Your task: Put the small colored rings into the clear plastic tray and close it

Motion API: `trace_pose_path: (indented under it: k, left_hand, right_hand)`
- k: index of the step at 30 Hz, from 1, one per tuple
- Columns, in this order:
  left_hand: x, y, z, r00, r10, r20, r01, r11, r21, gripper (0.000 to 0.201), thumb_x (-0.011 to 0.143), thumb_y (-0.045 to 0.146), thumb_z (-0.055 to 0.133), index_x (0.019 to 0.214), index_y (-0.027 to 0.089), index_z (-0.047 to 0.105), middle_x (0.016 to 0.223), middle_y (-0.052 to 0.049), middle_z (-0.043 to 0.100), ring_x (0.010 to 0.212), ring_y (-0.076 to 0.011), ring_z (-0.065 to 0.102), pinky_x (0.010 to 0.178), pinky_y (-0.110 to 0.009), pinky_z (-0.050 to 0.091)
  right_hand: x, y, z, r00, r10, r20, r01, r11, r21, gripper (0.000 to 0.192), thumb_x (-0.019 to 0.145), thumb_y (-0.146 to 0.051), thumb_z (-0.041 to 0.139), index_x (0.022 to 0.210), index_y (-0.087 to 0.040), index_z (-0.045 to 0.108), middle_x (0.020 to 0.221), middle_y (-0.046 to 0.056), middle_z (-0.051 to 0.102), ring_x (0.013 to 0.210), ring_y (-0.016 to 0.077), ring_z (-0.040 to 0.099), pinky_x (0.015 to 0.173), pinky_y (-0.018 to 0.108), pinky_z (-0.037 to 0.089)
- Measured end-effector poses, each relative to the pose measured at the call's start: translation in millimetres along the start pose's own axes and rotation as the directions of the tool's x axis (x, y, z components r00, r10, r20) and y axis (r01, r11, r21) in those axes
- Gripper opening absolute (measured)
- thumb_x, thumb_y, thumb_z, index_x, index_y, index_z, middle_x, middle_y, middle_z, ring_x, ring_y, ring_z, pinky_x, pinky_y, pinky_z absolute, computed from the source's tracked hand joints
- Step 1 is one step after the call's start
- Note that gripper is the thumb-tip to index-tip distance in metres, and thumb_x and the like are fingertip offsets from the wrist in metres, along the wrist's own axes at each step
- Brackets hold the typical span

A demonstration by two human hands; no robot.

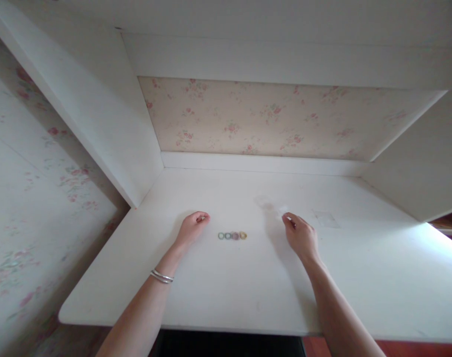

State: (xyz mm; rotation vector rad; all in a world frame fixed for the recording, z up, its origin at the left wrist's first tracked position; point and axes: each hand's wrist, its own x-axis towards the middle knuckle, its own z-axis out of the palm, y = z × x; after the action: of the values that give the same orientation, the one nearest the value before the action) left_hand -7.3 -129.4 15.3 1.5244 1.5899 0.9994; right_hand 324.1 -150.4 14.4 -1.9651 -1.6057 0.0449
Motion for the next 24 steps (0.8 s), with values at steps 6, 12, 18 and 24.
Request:
trace_pose_path:
  k: [6,12,18,24]
  left_hand:
    - [2,-3,-0.3,1.000,0.013,0.006,-0.013,1.000,0.026,0.030,0.075,0.044,0.054,0.084,0.018,0.069,0.066,0.000,0.061,0.061,-0.0144,0.053,0.056,-0.024,0.036]
    - [4,-6,0.6,1.000,0.022,0.022,-0.022,1.000,-0.003,0.029,0.076,0.041,0.054,0.085,0.018,0.068,0.075,-0.002,0.066,0.069,-0.0159,0.058,0.064,-0.025,0.041]
    - [3,-7,1.6,0.999,0.035,0.035,-0.035,0.999,-0.009,0.028,0.077,0.040,0.053,0.086,0.018,0.068,0.076,-0.001,0.067,0.070,-0.0156,0.058,0.064,-0.025,0.041]
    - [4,-5,-0.1,0.998,0.027,0.055,-0.026,1.000,-0.005,0.030,0.076,0.042,0.053,0.085,0.018,0.068,0.065,0.000,0.062,0.059,-0.0141,0.053,0.055,-0.024,0.036]
  right_hand:
    - [9,-55,17,0.930,-0.335,0.151,0.296,0.927,0.231,0.028,0.087,-0.036,0.042,0.094,-0.025,0.067,0.085,0.003,0.067,0.073,0.0155,0.060,0.066,0.024,0.041]
    - [22,-82,40,0.823,-0.474,0.313,0.404,0.876,0.265,0.027,0.088,-0.030,0.042,0.091,-0.025,0.068,0.084,0.002,0.068,0.076,0.0149,0.060,0.069,0.024,0.041]
    - [24,-76,51,0.793,-0.464,0.395,0.391,0.885,0.254,0.028,0.085,-0.027,0.045,0.103,-0.026,0.067,0.087,0.002,0.066,0.076,0.0146,0.060,0.070,0.024,0.042]
    - [-16,-67,-2,0.929,-0.340,0.149,0.221,0.829,0.513,0.033,0.091,-0.039,0.041,0.093,-0.019,0.066,0.074,0.005,0.061,0.066,0.0161,0.057,0.061,0.029,0.047]
